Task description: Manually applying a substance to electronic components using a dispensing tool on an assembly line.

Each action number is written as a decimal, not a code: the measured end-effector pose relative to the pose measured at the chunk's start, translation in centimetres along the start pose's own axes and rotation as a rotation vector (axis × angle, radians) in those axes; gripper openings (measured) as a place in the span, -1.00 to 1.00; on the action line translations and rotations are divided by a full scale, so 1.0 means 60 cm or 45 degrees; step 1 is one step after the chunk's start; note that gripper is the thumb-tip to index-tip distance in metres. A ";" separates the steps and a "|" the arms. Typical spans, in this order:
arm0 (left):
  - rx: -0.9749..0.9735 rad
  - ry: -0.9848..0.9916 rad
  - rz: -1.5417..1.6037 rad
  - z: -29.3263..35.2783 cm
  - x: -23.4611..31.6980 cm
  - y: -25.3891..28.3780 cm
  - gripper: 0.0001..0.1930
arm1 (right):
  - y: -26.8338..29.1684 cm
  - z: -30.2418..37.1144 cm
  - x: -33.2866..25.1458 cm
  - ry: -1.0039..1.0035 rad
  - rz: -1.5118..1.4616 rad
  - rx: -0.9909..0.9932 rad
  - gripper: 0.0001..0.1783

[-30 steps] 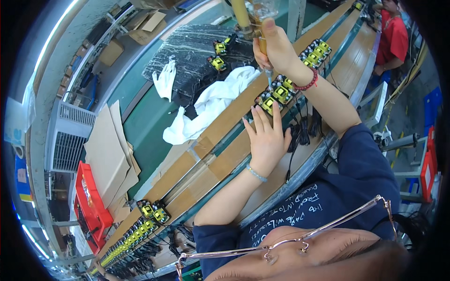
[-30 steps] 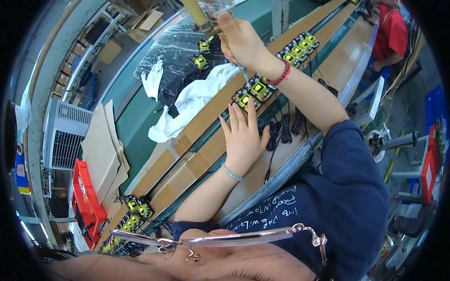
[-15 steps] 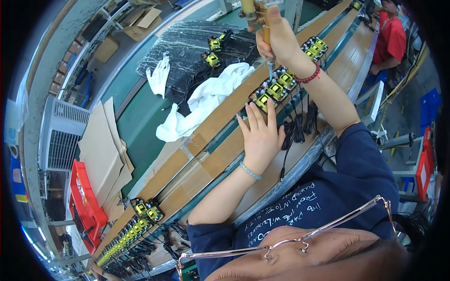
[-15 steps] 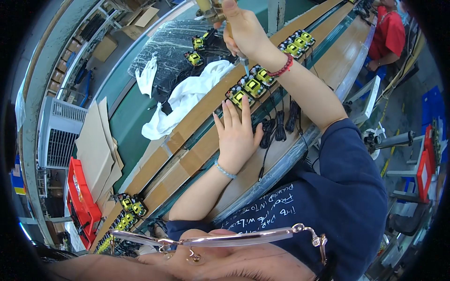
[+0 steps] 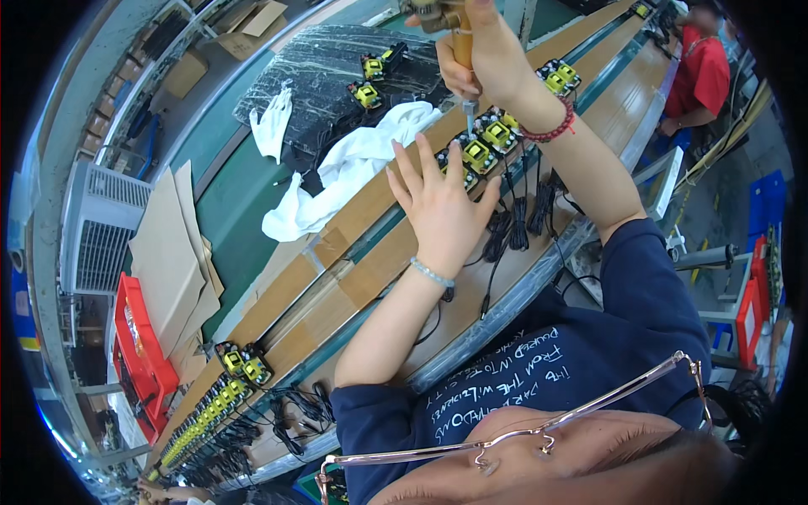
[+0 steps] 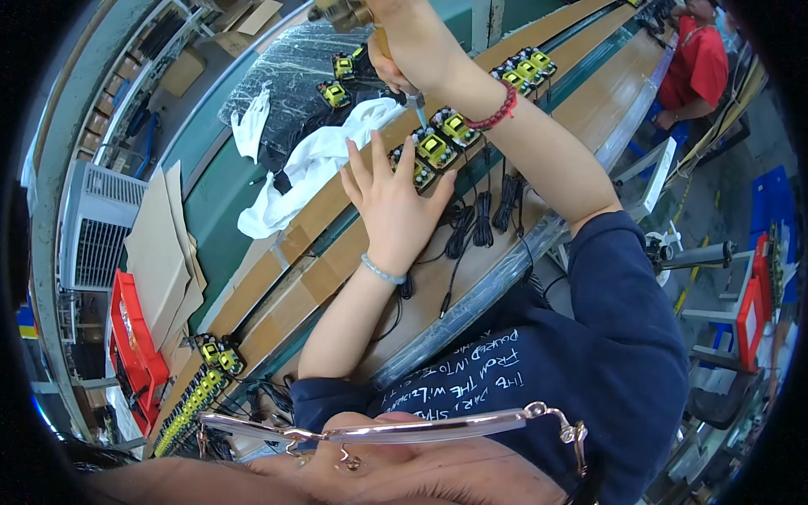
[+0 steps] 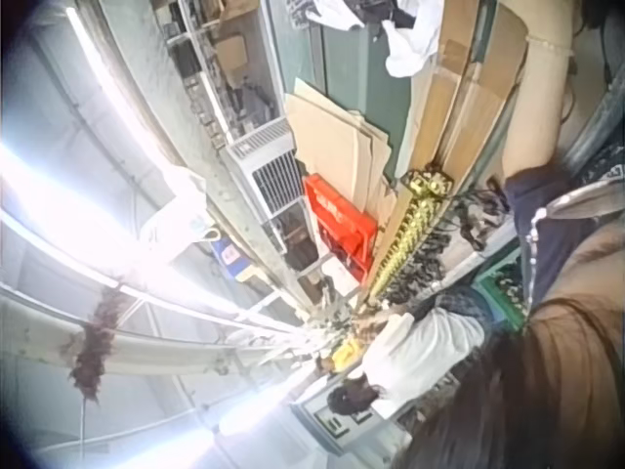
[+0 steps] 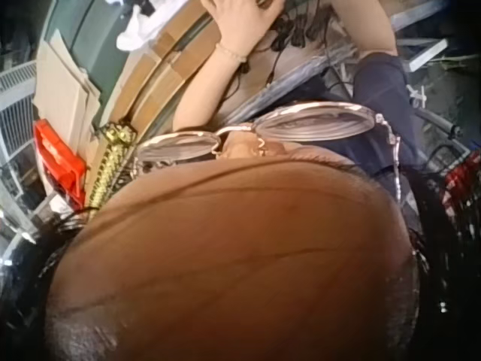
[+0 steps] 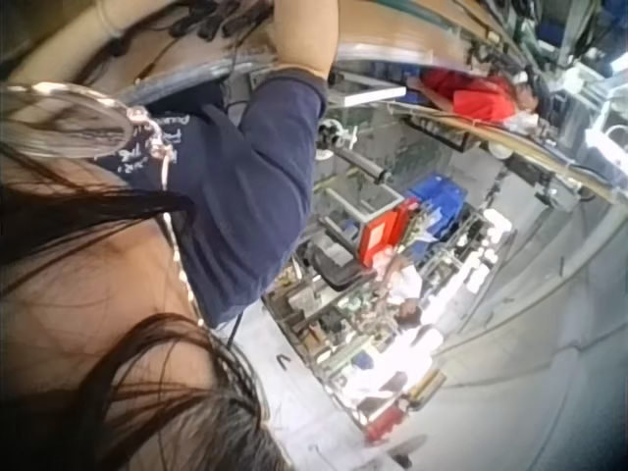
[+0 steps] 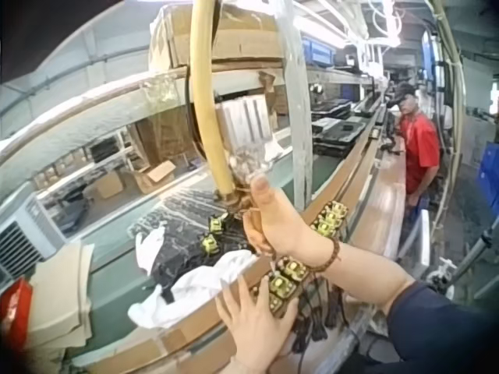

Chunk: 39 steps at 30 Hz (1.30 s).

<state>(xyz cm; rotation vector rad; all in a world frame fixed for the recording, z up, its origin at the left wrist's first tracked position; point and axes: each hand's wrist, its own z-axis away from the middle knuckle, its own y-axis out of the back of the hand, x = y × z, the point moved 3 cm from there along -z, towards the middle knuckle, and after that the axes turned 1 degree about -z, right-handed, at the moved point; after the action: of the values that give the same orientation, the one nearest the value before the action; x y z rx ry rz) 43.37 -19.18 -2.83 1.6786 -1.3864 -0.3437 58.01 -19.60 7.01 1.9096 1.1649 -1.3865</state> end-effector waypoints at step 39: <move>-0.155 -0.033 0.115 -0.003 -0.019 -0.018 -0.42 | -0.010 0.074 0.019 0.116 -0.069 -0.191 -0.27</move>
<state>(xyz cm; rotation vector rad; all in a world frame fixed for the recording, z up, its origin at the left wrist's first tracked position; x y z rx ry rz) 43.82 -18.12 -3.89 1.5124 -1.4263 -0.3912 55.41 -22.46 4.43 1.8639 1.3340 -1.2136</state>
